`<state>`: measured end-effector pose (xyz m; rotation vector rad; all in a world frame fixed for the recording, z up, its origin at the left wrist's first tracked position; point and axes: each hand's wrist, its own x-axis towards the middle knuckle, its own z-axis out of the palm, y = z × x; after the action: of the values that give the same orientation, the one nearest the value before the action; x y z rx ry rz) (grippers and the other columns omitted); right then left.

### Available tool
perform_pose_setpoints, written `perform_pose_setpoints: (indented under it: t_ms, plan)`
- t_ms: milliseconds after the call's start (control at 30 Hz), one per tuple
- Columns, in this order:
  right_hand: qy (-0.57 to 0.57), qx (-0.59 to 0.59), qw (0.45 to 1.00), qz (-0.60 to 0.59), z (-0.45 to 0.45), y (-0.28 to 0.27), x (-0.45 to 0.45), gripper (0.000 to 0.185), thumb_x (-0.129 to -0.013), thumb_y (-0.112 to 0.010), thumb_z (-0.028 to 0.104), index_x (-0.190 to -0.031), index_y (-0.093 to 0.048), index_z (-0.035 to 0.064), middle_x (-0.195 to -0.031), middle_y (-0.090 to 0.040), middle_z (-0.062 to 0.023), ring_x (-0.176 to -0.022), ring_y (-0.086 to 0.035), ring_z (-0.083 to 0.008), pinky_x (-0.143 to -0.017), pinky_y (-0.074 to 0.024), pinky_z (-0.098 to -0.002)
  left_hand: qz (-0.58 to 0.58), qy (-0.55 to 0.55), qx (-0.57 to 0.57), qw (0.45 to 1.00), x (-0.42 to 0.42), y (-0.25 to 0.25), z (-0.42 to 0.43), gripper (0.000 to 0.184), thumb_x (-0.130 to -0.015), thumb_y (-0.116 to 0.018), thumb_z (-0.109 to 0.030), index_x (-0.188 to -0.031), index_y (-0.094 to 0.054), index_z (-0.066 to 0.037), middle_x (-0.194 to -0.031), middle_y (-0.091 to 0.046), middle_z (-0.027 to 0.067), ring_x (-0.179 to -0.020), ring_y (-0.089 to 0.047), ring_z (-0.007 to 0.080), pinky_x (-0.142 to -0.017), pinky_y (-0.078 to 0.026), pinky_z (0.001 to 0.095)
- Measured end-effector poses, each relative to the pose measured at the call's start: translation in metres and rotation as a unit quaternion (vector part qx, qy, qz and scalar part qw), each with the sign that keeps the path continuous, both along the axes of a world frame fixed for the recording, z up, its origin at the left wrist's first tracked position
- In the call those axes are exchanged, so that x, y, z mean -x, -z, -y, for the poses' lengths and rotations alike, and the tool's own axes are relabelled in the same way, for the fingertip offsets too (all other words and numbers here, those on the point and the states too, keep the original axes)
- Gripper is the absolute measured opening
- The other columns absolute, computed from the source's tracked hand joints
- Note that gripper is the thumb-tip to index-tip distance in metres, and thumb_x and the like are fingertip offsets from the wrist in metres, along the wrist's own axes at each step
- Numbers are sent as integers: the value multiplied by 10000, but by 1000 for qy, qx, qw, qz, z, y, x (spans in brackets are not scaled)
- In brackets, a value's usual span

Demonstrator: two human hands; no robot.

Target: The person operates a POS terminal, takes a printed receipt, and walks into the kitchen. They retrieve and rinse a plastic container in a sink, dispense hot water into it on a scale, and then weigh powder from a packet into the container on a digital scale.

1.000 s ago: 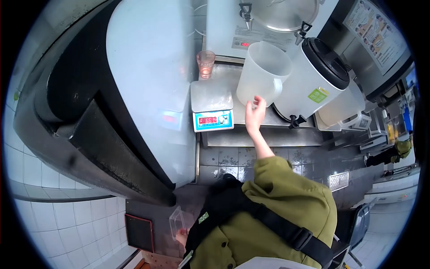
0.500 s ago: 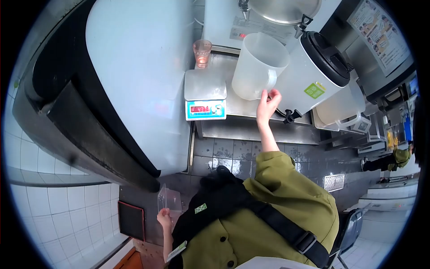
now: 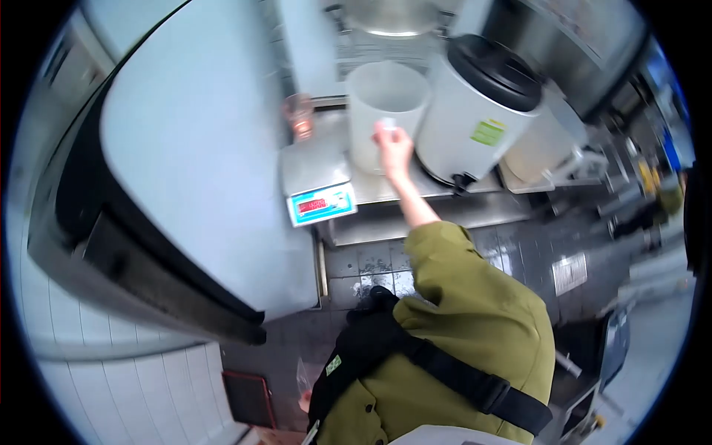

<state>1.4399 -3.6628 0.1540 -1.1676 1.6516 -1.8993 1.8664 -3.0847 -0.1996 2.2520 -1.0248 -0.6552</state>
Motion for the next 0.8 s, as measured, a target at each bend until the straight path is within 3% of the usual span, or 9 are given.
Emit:
perform_pose_setpoints:
  t_ms: [67, 100, 133, 167, 333, 433, 533, 667, 800]
  plan:
    - [77, 74, 993, 48, -12, -20, -8, 299, -773, -619, 273, -645, -520, 22, -574, -489, 23, -534, -397, -53, -476, -342, -250, 0, 19, -79, 997, 1, -13, 32, 185, -728, -606, -240, -677, -608, -62, -602, -582, 71, -517, -547, 170, -486, -442, 310]
    - [91, 85, 991, 57, -24, -30, -5, 294, -765, -626, 247, -617, -523, 14, -547, -477, 27, -529, -385, -50, -470, -338, -249, -3, 41, -90, 995, 2, -18, 52, 190, -729, -603, -245, -674, -606, -63, -601, -581, 71, -516, -546, 171, -484, -441, 311]
    - [88, 82, 991, 64, -37, -36, 1, 300, -738, -637, 255, -635, -542, -9, -520, -512, -48, -504, -424, -95, -480, -371, -300, -5, 63, -96, 993, 3, -22, 73, 195, -730, -599, -250, -672, -604, -64, -600, -580, 71, -516, -546, 172, -482, -441, 312]
    - [90, 81, 991, 53, -55, -41, 5, 291, -737, -638, 249, -642, -554, -13, -519, -508, -26, -500, -418, -78, -462, -361, -281, -9, 88, -98, 991, 2, -27, 95, 200, -731, -596, -254, -669, -602, -64, -599, -579, 72, -515, -546, 173, -481, -440, 312]
    - [-64, 34, 995, 74, -179, -64, 63, 281, -732, -640, 243, -633, -552, -5, -539, -483, 35, -521, -407, -28, -452, -327, -204, -34, 226, -68, 971, 14, -62, 212, 226, -737, -579, -278, -656, -593, -67, -595, -574, 73, -512, -544, 178, -473, -437, 316]
    - [-92, -46, 992, 75, -262, -94, 116, 256, -718, -638, 274, -648, -574, 37, -543, -483, 45, -500, -425, -34, -449, -351, -198, -55, 304, -53, 949, 44, -82, 275, 242, -740, -569, -293, -649, -588, -69, -592, -571, 73, -510, -543, 180, -468, -436, 318]
    - [32, -151, 985, 76, -337, -116, 175, 279, -724, -617, 284, -686, -595, 9, -554, -498, 30, -477, -418, -41, -421, -336, -197, -73, 364, -41, 928, 83, -99, 322, 258, -743, -559, -307, -641, -583, -71, -589, -567, 74, -509, -542, 183, -463, -434, 320]
    - [233, -175, 954, 67, -397, -99, 274, 291, -742, -595, 260, -608, -548, 7, -479, -459, 17, -374, -374, -44, -349, -278, -203, -92, 415, -33, 905, 140, -113, 350, 279, -747, -546, -326, -631, -576, -74, -586, -563, 74, -506, -541, 187, -457, -432, 322]
    - [372, 8, 924, 83, -376, -67, 404, 309, -761, -573, 240, -558, -503, 17, -434, -420, 8, -334, -352, -62, -323, -265, -221, -83, 434, -36, 896, 191, -123, 347, 301, -752, -532, -345, -621, -568, -77, -582, -559, 75, -504, -539, 191, -451, -430, 325]
